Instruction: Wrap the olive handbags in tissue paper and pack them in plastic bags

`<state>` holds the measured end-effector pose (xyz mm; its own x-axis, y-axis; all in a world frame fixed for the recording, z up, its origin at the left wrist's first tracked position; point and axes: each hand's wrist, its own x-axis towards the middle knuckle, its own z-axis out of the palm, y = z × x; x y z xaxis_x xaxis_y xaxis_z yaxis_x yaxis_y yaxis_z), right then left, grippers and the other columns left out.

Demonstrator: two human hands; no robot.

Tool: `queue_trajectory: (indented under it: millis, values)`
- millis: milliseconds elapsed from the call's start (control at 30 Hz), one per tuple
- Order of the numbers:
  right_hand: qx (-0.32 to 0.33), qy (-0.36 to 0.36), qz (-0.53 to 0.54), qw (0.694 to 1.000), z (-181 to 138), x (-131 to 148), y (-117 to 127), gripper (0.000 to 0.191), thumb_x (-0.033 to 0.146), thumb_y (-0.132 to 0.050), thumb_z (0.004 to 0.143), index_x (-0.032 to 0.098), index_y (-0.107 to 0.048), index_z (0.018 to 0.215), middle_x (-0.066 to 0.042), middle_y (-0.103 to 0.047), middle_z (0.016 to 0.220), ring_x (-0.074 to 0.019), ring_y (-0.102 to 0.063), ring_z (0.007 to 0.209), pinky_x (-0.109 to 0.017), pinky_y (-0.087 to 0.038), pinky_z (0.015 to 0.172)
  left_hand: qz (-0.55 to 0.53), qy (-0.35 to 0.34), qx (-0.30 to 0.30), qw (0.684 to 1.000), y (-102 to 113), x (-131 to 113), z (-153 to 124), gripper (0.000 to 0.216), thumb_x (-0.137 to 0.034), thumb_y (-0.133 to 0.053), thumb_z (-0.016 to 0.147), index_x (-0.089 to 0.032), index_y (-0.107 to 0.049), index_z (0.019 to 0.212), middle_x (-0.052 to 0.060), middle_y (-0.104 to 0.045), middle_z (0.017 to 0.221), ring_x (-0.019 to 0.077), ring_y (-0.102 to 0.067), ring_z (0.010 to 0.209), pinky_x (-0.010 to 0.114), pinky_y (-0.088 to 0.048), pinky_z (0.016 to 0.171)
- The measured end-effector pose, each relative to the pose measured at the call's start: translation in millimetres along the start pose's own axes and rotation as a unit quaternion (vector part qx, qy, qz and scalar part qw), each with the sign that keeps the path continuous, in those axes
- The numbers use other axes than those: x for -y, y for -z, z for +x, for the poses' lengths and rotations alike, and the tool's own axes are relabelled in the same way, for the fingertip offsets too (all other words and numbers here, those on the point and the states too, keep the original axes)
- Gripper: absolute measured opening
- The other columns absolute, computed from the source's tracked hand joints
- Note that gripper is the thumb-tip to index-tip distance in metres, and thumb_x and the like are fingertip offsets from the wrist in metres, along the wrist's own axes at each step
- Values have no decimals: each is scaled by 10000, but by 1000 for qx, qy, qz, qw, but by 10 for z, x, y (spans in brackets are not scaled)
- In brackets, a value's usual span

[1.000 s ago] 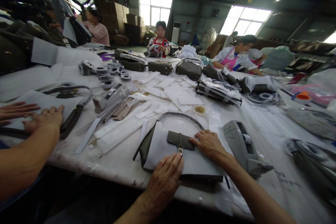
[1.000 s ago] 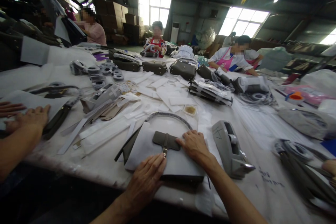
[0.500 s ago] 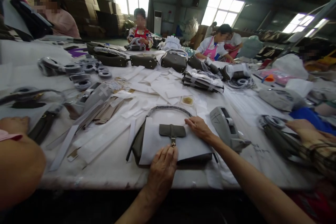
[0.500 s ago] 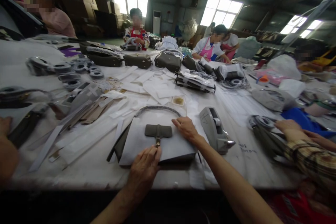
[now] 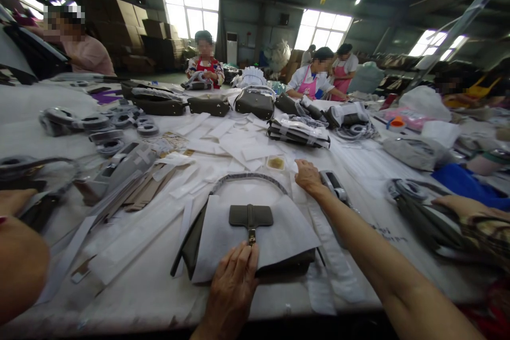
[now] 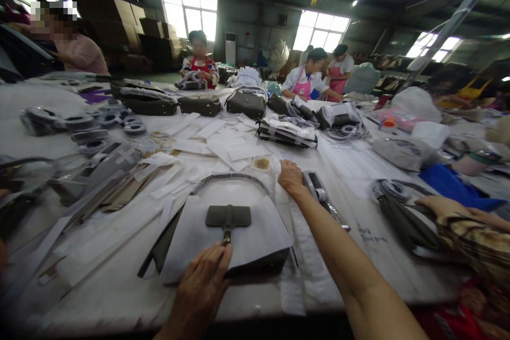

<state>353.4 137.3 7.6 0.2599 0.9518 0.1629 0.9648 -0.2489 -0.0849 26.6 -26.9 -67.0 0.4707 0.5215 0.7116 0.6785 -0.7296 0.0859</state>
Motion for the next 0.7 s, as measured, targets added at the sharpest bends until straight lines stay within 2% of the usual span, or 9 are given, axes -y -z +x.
queue_trajectory:
  millis: [67,133,233,300,400,500,600,700]
  values:
    - [8,10,-21,1000,142,19,-60,617,106,-553,819,165,-478,1428,-161,-446,1500,-298,-427,1336,-401,-328,1063,3,-8,10,1000,10,25,-5,365,-258,-449,988,-165,-575,1318,72,-660,1230,204,-567,1226,325,-392,1083]
    - [20,23,-38,999,254,30,-105,514,143,-576,831,184,-571,1344,-146,-498,1461,-285,-454,1314,-397,-307,1072,5,-19,12,1000,23,49,-4,366,-269,-435,991,-166,-581,1310,68,-665,1221,200,-570,1221,316,-392,1082]
    - [38,31,-58,997,358,17,-110,247,221,-569,878,159,-724,1060,-157,-672,1204,-279,-575,1152,-397,-334,1019,15,-34,16,999,36,70,3,376,-234,-421,981,-163,-573,1317,79,-672,1201,205,-579,1210,321,-413,1066]
    - [45,28,-66,996,377,0,-68,204,245,-583,882,139,-743,953,-169,-708,1080,-284,-611,1073,-398,-360,967,17,-36,14,999,38,71,10,385,-223,-420,974,-164,-566,1325,84,-674,1188,207,-585,1202,317,-427,1054]
    - [43,25,-62,997,325,6,19,223,277,-567,908,152,-736,981,-165,-706,1094,-277,-614,1064,-390,-375,931,6,-27,8,1000,35,59,15,386,-232,-429,976,-165,-560,1332,83,-677,1177,207,-587,1198,313,-428,1054]
    - [46,39,-31,998,210,76,45,295,385,-495,960,213,-725,1030,-111,-706,1123,-237,-615,1060,-342,-399,895,-1,-20,7,1000,33,41,14,388,-223,-423,981,-170,-552,1343,83,-676,1179,209,-582,1206,322,-421,1067]
    - [83,46,4,995,110,171,-35,271,445,-614,875,246,-730,1018,-67,-722,1089,-219,-641,992,-295,-436,790,-9,-8,5,1000,31,22,11,384,-243,-424,990,-172,-552,1345,80,-672,1191,209,-574,1218,326,-404,1086]
    - [104,22,33,994,76,230,-145,251,345,-698,786,216,-734,997,-80,-726,1075,-223,-649,966,-281,-441,743,-23,7,5,1000,30,4,8,372,-253,-428,997,-175,-563,1335,67,-668,1211,202,-563,1235,320,-372,1111]
